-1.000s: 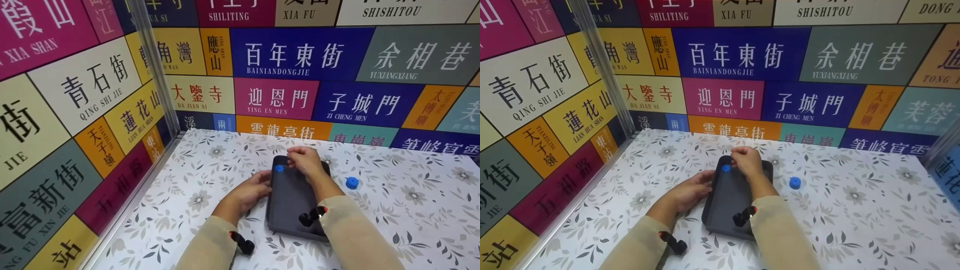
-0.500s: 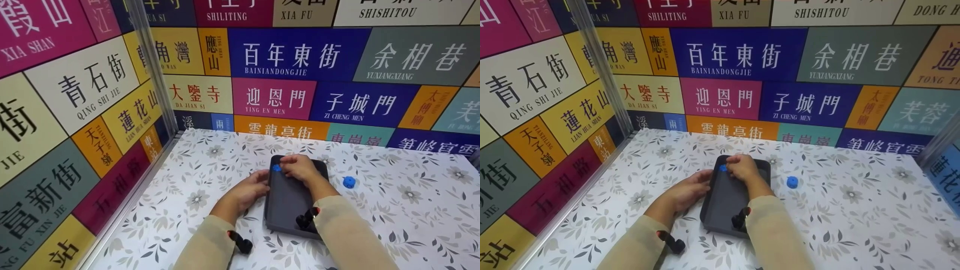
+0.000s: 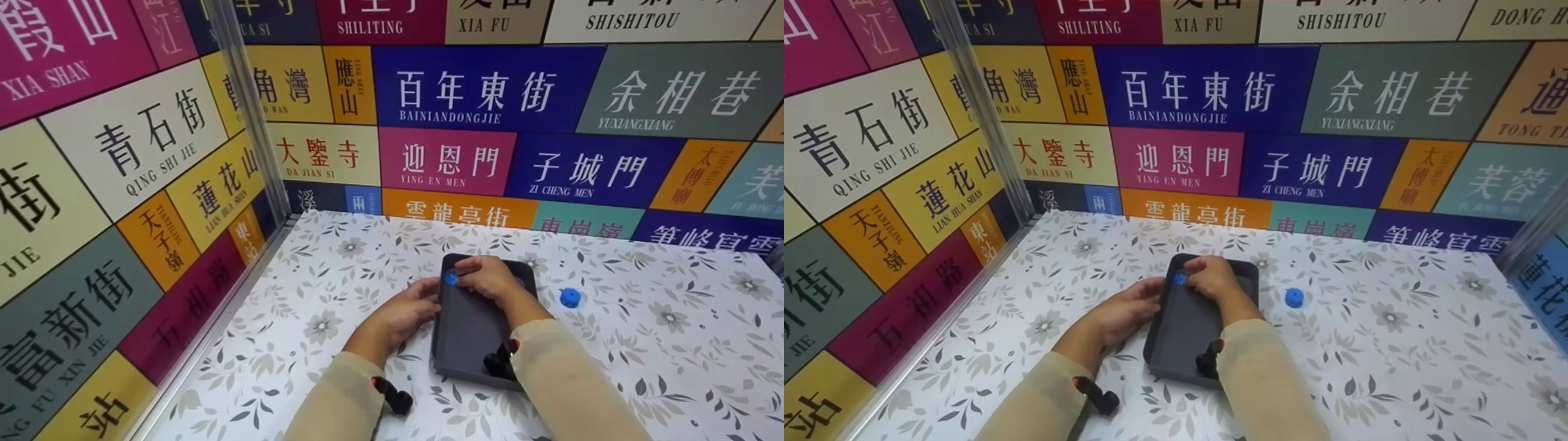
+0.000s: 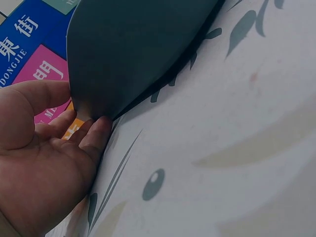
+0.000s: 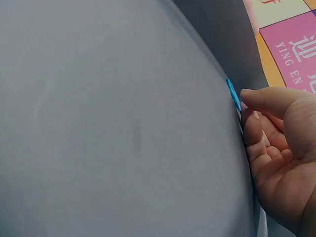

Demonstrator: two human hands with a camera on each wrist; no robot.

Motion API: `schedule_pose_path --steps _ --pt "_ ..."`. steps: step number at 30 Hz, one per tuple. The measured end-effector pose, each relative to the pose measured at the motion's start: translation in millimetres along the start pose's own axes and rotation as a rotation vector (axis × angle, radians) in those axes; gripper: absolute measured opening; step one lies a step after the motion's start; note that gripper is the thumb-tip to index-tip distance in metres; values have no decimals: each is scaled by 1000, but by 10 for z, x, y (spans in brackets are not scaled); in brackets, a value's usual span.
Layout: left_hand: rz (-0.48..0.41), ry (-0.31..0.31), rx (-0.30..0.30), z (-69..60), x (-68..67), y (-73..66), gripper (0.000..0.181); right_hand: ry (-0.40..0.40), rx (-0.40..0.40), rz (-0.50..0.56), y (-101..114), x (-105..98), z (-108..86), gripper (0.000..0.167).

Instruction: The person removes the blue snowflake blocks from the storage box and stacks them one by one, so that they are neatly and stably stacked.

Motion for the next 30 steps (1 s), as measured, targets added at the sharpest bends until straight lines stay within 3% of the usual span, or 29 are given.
schedule_pose_path --steps 5,16,20,25,30 --pt "-4 0 0 -1 -3 1 75 2 7 -66 0 11 2 49" --pt "-6 -14 -16 -13 13 -34 74 -30 -21 -298 66 7 -17 42" --pt "-3 -9 -13 -9 11 -28 74 -33 -37 -313 72 5 -28 39" --pt "-27 5 11 2 12 1 73 -33 -90 -246 55 -1 -46 33" --pt "-19 -2 13 5 19 13 72 -31 -61 -167 21 -25 -48 25"
Point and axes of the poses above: each hand's wrist, its own z-axis towards the middle knuckle, its own x-axis out of the palm, y = z × x, the point moved 2 cm from there along z, towards the middle knuckle, and after that the axes turned 15 degrees about x, right-handed, at the moved point
